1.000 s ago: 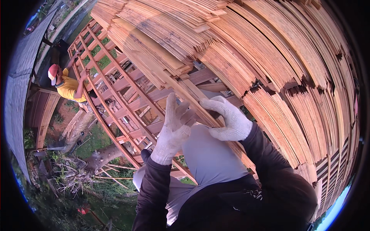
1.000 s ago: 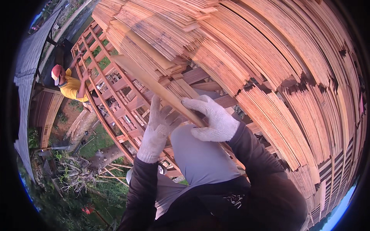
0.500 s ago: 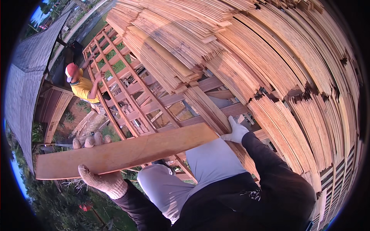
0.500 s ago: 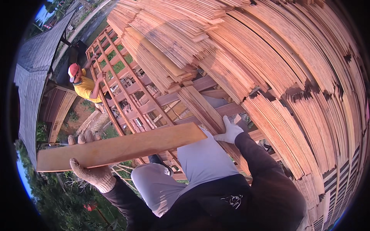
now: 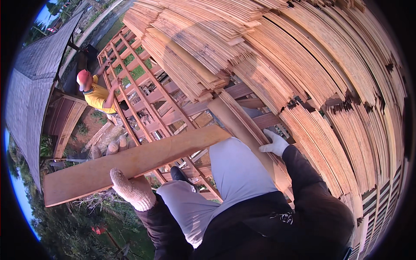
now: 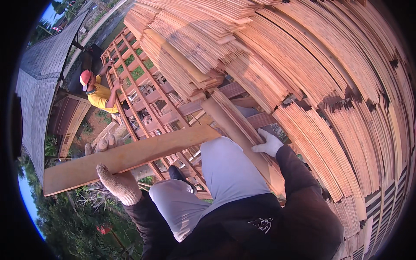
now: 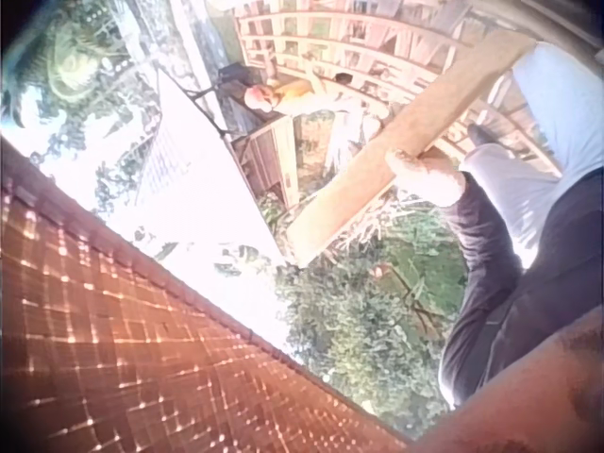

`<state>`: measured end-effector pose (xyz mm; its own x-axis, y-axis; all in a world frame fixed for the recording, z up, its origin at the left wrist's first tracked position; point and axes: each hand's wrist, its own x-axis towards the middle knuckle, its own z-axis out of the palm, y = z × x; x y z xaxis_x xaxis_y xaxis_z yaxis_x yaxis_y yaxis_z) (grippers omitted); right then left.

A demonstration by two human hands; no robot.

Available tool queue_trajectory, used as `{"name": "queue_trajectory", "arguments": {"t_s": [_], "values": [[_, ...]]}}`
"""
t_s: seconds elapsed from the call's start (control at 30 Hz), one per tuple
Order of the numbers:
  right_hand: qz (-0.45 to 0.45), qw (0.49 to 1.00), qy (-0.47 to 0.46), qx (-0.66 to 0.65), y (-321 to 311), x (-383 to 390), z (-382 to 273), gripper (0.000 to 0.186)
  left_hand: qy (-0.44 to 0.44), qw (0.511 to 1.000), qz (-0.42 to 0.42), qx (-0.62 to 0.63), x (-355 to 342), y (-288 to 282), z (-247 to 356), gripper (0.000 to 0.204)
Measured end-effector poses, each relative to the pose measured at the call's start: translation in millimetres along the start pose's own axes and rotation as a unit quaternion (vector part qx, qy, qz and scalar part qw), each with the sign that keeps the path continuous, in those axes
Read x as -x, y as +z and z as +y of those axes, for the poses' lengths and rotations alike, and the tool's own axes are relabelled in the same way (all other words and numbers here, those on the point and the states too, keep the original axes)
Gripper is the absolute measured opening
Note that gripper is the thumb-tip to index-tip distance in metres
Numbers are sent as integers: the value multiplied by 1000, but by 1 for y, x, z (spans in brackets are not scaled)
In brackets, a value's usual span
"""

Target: The person organizes and stacks wooden tiles on a roof structure, receiving several tiles from another person and placing them onto the existing stacks.

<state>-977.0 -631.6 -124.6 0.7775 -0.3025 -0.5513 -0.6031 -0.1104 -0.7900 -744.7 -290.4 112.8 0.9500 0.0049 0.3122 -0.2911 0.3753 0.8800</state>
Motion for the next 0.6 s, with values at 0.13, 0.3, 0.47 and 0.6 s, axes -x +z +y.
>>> {"name": "queue_trajectory", "arguments": {"t_s": [0.13, 0.3, 0.47, 0.6], "values": [[-20, 998, 9, -59, -7, -1, 0, 104, -21, 999, -23, 33, 0, 18, -22, 87], [34, 992, 18, 116, 17, -1, -5, 111, -18, 999, -22, 17, 3, 10, -52, 94], [98, 957, 62, 266, 57, -8, -7, 110, -39, 999, -3, -29, 5, -29, -109, 90], [102, 949, 63, 290, 65, -19, 3, 112, -62, 997, 38, -28, 5, -59, -134, 84]]}}
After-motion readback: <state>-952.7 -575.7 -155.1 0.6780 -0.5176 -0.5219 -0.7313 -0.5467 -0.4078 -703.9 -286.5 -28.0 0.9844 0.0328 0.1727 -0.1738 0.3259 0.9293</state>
